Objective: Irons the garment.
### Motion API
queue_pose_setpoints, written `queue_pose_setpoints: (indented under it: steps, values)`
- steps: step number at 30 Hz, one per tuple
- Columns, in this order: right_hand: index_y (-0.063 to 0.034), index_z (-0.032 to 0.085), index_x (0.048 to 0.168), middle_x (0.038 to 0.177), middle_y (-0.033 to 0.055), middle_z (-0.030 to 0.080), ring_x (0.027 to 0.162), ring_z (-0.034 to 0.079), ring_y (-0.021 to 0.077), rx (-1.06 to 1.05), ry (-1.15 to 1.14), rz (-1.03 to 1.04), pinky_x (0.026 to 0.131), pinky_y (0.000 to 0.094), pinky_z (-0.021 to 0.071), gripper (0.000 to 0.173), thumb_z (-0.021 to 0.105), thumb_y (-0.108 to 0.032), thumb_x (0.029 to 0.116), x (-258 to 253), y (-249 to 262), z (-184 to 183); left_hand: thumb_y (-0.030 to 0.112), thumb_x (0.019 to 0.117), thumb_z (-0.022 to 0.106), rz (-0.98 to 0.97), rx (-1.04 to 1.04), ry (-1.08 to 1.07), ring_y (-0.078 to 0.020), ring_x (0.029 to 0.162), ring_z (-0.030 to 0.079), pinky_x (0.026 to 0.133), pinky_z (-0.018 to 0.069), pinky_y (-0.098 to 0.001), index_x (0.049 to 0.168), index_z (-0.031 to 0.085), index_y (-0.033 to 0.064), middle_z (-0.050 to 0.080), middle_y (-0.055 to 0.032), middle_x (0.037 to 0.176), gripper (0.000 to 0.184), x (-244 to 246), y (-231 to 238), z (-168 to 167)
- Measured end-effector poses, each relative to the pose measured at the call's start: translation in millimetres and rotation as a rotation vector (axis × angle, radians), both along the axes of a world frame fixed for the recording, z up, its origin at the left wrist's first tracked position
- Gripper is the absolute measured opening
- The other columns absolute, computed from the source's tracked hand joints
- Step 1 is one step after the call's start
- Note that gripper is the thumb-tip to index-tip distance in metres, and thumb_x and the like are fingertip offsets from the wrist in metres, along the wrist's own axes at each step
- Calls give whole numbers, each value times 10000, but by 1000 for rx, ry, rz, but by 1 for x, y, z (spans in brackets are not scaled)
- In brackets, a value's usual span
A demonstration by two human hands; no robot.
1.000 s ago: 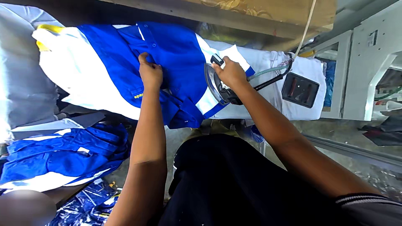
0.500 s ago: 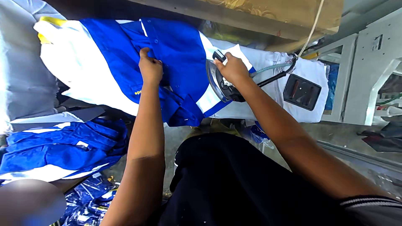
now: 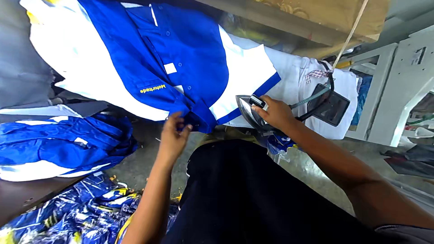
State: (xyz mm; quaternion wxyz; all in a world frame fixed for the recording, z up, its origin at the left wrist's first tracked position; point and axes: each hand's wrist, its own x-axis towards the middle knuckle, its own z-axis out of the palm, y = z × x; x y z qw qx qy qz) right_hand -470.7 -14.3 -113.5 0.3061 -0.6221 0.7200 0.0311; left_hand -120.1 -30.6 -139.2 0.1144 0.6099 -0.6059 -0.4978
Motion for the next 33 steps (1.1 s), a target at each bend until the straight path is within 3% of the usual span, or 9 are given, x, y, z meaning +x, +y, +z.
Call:
queue_pose_setpoints:
  steps: [3,6,10,14,19,23,27,30,33]
  values:
    - [38,643,1279,948,268,721,843,716,475,-98,-31,80,712,644,547,530,595,-424,1025,3,12,-6,169,995,667,-197,151,71,-385,1361,494,1076,433,-568,1396,574,-5,518,-255,1458,447,-11,25,-14]
    - [21,653,1291,1000,261,729,923,719,469,-78,-31,135,767,644,551,544,611,-445,1014,18,-1,-4,171,977,697,-251,139,93,-426,1435,409,1136,367,-606,1398,603,42,463,-281,1508,450,-28,28,-30]
    - [-11,651,1288,993,233,726,931,718,438,-53,-50,223,766,616,548,544,575,-482,1026,35,-21,-4,93,950,718,-246,-52,32,-483,1274,541,1062,415,-657,1337,638,1,590,-308,1324,406,-49,30,-58]
    - [-26,674,1234,963,221,722,888,719,428,-71,-75,381,727,610,557,519,605,-486,1006,26,-1,-10,-15,962,644,-149,-163,72,-423,1144,642,1013,502,-555,1217,658,-87,661,-288,1192,265,-60,34,-71]
    - [-51,685,1252,933,207,716,851,717,404,-30,-75,420,697,570,552,525,601,-505,1003,33,10,-9,-46,943,636,-5,-216,102,-366,1010,666,920,538,-496,1148,669,-101,667,-272,1106,215,-70,40,-77]
    - [-59,687,1254,946,208,719,859,720,405,-73,-87,357,697,565,558,515,611,-501,1000,30,16,-11,-45,953,626,7,-155,79,-345,1027,658,925,536,-480,1170,650,-94,649,-265,1156,224,-72,39,-75]
    - [-20,651,1327,1032,253,732,926,717,470,-32,-27,97,764,660,549,528,620,-444,1014,-10,30,-5,-39,962,618,-14,-143,64,-351,1047,656,935,533,-485,1180,647,-99,644,-277,1175,229,-68,38,-71]
    - [4,610,1359,988,291,713,884,700,506,-7,14,-105,761,690,524,553,587,-445,1037,-44,34,-3,-37,964,611,-19,-176,76,-361,1047,652,937,529,-491,1173,651,-98,645,-278,1153,222,-67,40,-72]
    - [14,613,1346,931,287,708,812,695,491,-51,23,-165,726,678,519,540,585,-431,1041,-51,35,-3,-43,967,599,-28,-213,85,-369,1069,651,954,523,-494,1180,660,-94,652,-279,1154,228,-67,41,-72]
